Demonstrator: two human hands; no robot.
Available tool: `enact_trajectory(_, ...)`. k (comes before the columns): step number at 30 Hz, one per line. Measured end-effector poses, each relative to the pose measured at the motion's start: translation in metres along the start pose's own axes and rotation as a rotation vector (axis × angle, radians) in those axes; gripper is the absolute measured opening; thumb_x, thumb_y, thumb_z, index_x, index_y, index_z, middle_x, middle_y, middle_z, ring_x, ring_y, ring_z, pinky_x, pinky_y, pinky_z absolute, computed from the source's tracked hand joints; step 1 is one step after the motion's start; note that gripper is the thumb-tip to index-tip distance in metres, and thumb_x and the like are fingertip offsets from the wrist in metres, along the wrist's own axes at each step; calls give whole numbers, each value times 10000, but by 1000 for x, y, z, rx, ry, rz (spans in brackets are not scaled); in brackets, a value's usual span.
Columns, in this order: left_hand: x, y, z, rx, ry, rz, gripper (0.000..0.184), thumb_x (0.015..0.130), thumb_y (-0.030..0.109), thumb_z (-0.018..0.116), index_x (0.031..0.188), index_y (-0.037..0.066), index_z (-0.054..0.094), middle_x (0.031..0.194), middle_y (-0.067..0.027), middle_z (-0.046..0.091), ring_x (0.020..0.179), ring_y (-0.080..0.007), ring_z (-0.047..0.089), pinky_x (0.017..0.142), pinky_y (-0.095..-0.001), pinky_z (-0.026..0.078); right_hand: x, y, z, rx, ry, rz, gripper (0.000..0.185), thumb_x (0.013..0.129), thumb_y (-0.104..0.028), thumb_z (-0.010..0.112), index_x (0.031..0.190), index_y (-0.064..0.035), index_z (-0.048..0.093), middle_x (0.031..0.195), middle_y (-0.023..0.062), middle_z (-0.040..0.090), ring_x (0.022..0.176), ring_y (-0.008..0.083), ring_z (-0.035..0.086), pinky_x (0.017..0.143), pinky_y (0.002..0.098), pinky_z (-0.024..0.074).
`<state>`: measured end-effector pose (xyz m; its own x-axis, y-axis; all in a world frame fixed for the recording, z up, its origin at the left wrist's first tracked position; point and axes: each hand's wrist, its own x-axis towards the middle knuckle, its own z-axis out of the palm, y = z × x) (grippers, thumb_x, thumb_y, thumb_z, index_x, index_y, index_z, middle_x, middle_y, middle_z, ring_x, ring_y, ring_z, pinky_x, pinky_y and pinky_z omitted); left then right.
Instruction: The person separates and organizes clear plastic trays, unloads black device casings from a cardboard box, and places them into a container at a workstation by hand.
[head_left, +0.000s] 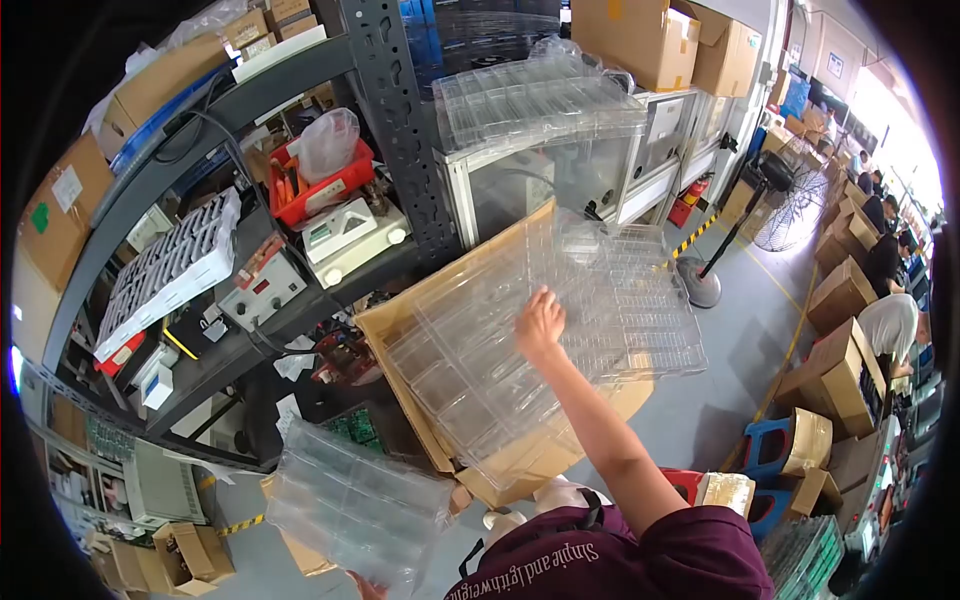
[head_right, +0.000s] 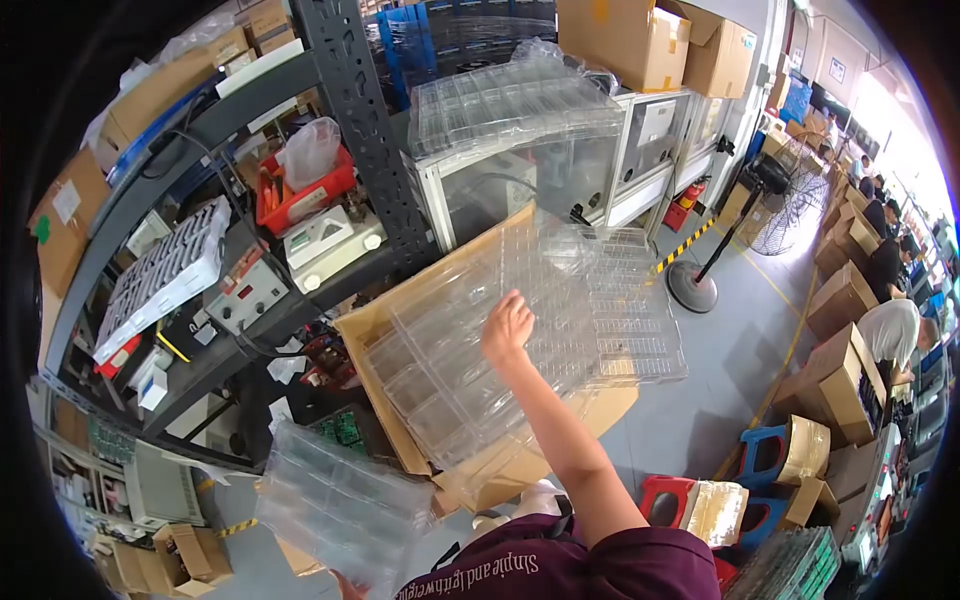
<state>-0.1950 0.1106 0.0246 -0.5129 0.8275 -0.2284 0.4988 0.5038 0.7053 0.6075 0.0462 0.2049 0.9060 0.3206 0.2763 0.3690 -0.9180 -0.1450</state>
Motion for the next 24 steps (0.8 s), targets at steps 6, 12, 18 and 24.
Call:
enact_trajectory(6, -10, 7, 27, 92, 50, 28, 570, 901, 329, 471, 1359, 89, 232, 1294, -203, 406, 1165, -412, 407, 919, -513, 367, 1, 54, -61, 213, -123, -88, 255, 797, -207, 512, 1014, -77, 543, 970, 149, 580, 802, 330, 611, 659, 440, 494)
enact_trajectory(12, -17, 26, 93, 179, 53, 73, 558, 899, 322, 479, 1343, 58, 270, 1268, -214, 432, 1155, -403, 423, 915, -495, 377, -54, 173, -220, 276, 308, -133, 186, 784, -130, 628, 952, -84, 560, 932, 90, 609, 772, 285, 615, 649, 366, 490)
enact_trajectory(18, -37, 35, 145, 272, 76, 98, 548, 896, 314, 487, 1327, 26, 307, 1242, -224, 459, 1145, -393, 439, 911, -476, 387, -57, 193, -293, 331, 510, -32, 177, 840, -95, 584, 1008, -42, 563, 836, 78, 554, 623, 179, 531, 575, 293, 434)
enact_trajectory(24, -56, 33, 148, 395, 163, 88, 541, 894, 306, 495, 1310, -6, 344, 1216, -234, 485, 1134, -383, 454, 907, -458, 397, 51, 163, -316, 210, 703, -417, 197, 871, -94, 539, 1054, -31, 576, 968, 97, 609, 856, 280, 581, 727, 336, 449)
